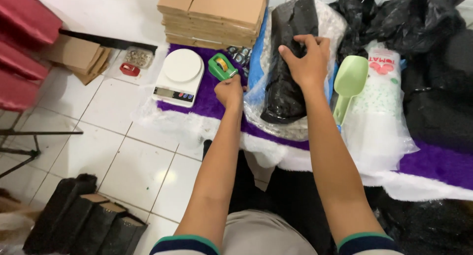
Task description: The person wraps a small black package in bubble wrap and secures it with tape. They fold the bubble wrap around the package, smooth the edges, and apply tape to seal the bundle. The wrapped package is placed on the table.
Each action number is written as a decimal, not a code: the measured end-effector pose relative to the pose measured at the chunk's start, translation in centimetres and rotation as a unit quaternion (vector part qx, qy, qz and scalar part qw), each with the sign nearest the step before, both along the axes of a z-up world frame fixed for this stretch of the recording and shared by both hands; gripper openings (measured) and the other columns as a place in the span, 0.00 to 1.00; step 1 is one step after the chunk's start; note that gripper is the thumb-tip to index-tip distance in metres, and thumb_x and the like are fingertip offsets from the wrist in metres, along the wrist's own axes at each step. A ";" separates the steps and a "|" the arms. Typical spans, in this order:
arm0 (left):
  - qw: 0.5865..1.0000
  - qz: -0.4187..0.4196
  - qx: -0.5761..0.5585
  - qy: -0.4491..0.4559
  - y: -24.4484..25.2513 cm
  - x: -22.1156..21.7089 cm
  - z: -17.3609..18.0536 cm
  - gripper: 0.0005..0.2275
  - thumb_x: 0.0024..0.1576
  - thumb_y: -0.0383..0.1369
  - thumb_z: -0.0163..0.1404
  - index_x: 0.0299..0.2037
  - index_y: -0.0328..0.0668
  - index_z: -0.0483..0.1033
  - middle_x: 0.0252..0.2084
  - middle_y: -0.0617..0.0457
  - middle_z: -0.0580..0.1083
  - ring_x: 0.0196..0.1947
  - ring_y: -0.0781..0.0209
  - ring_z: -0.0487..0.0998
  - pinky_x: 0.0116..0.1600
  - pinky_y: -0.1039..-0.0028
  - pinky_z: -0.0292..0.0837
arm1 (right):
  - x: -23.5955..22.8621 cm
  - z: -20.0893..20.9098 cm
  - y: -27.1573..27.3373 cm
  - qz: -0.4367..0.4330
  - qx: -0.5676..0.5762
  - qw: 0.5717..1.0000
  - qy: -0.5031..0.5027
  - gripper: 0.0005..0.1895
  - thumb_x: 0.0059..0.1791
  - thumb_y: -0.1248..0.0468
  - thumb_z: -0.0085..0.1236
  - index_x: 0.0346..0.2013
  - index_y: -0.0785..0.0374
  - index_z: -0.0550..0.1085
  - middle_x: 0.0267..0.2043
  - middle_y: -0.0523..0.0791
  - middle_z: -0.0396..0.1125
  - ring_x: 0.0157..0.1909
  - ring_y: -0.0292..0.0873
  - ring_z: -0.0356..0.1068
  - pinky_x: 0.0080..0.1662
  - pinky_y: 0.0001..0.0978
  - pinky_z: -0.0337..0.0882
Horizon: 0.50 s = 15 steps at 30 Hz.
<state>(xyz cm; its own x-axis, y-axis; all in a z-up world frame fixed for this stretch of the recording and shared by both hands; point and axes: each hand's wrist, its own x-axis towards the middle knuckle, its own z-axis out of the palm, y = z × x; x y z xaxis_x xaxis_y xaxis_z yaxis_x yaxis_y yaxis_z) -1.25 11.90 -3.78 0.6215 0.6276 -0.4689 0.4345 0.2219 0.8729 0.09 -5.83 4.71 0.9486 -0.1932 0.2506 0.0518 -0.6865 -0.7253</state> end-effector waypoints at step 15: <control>0.986 -0.094 0.119 0.067 0.3 0.5 -2.1 0.06 0.48 0.36 0.55 0.28 0.45 0.83 0.26 0.55 0.82 0.36 0.56 0.84 0.45 0.64 0.77 | -0.3 0.1 0.3 -0.018 -0.015 0.999 0.023 0.21 0.49 0.42 0.63 0.50 0.48 0.74 0.54 0.44 0.54 0.64 0.51 0.58 0.44 0.52 0.70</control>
